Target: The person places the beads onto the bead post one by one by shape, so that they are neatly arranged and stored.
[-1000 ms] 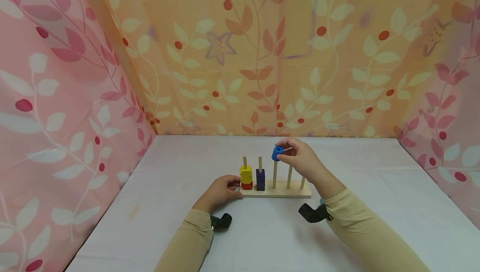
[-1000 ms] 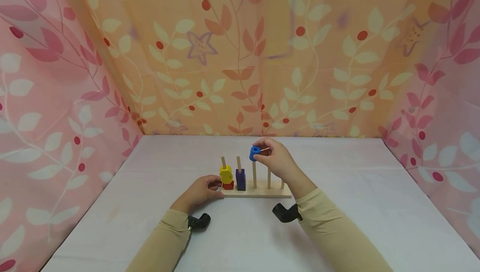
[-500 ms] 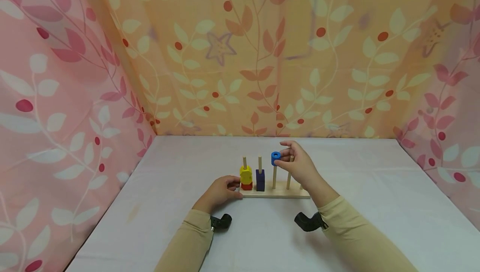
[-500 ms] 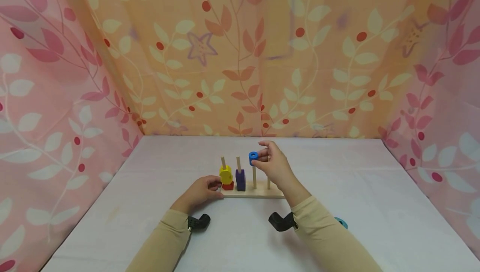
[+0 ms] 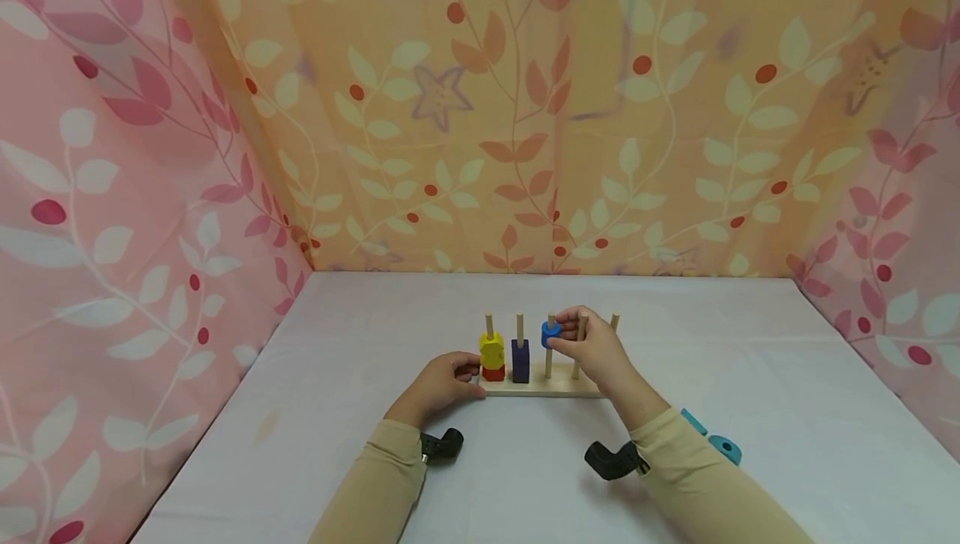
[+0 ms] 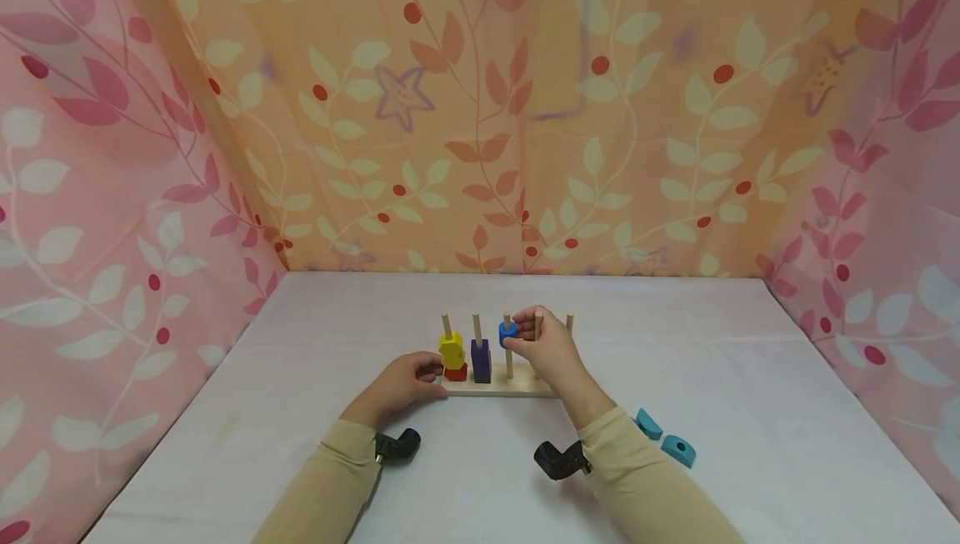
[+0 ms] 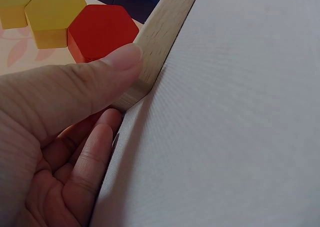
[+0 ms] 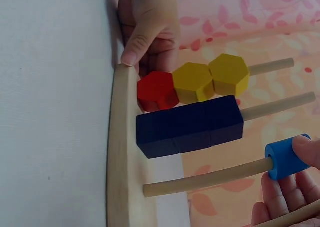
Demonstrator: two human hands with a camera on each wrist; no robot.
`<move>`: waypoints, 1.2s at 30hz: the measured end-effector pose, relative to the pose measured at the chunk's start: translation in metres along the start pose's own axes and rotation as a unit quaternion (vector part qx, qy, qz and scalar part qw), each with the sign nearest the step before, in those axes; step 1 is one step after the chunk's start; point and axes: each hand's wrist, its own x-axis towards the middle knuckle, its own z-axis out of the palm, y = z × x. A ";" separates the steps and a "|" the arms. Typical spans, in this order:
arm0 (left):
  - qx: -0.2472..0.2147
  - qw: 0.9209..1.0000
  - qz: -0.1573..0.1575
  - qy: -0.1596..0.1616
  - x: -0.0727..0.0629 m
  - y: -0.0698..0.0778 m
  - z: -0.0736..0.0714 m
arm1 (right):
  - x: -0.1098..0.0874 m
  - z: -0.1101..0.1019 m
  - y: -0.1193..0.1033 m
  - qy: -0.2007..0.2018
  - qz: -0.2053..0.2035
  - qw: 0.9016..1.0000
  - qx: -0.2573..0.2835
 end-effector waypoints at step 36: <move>-0.003 1.000 0.000 0.000 -0.003 0.004 -0.001 | 0.000 0.014 0.050 0.022 0.032 0.999 -0.023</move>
